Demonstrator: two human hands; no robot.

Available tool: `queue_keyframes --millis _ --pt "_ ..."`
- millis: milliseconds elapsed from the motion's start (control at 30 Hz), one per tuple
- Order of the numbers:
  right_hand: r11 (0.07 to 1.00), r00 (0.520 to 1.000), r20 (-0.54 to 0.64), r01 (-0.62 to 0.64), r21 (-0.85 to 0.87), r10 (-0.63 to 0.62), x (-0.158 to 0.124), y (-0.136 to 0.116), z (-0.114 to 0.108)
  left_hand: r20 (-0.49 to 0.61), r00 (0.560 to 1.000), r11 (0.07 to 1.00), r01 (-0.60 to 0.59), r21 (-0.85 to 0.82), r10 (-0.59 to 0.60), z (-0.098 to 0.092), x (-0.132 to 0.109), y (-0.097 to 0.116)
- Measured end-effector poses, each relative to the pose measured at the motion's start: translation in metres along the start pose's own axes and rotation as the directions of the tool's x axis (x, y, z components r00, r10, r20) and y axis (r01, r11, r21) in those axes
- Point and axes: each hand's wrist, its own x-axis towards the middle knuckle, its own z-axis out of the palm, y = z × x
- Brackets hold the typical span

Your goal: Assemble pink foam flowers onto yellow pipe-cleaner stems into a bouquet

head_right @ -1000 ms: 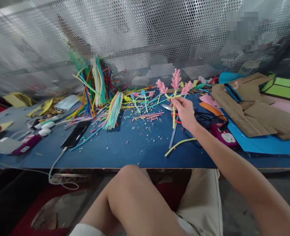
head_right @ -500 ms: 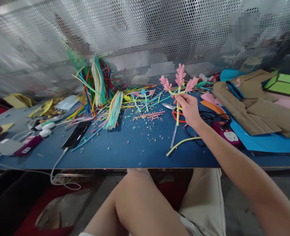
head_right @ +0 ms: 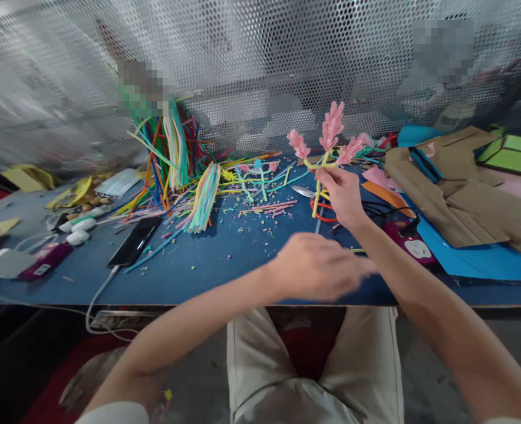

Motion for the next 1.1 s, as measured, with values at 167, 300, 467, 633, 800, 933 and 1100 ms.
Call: queue_keyframes --millis 167,300,467,633,800,933,1100 --pt "0.999 1.000 0.019 0.000 -0.045 0.001 0.000 -0.001 0.001 -0.041 0.889 0.890 0.453 -0.051 -0.455 -0.012 -0.024 -0.086" --pt "0.999 0.999 0.033 0.008 -0.045 -0.006 -0.001 0.008 0.002 0.047 0.832 0.761 0.527 -0.379 -0.552 -0.019 -0.018 -0.122" --pt "0.998 0.999 0.049 0.009 -0.068 -0.006 -0.002 0.013 0.004 0.141 0.882 0.644 0.429 -0.634 -0.449 -0.012 0.005 -0.134" --pt "1.000 0.998 0.057 -0.025 -0.014 0.026 -0.005 0.010 0.006 0.093 0.875 0.613 0.406 -0.678 -0.476 0.004 0.004 -0.143" --pt "0.999 0.995 0.102 -0.019 0.034 0.015 -0.006 0.011 0.008 -0.013 0.863 0.684 0.391 -0.616 -0.505 0.010 -0.005 -0.143" --pt "1.000 0.994 0.105 -0.019 0.014 0.018 -0.006 0.016 0.007 -0.074 0.888 0.767 0.347 -0.540 -0.454 0.011 -0.009 -0.140" --pt "0.997 0.992 0.109 -0.072 0.033 0.068 -0.008 0.019 0.010 -0.106 0.881 0.801 0.362 -0.477 -0.461 0.014 -0.012 -0.142"
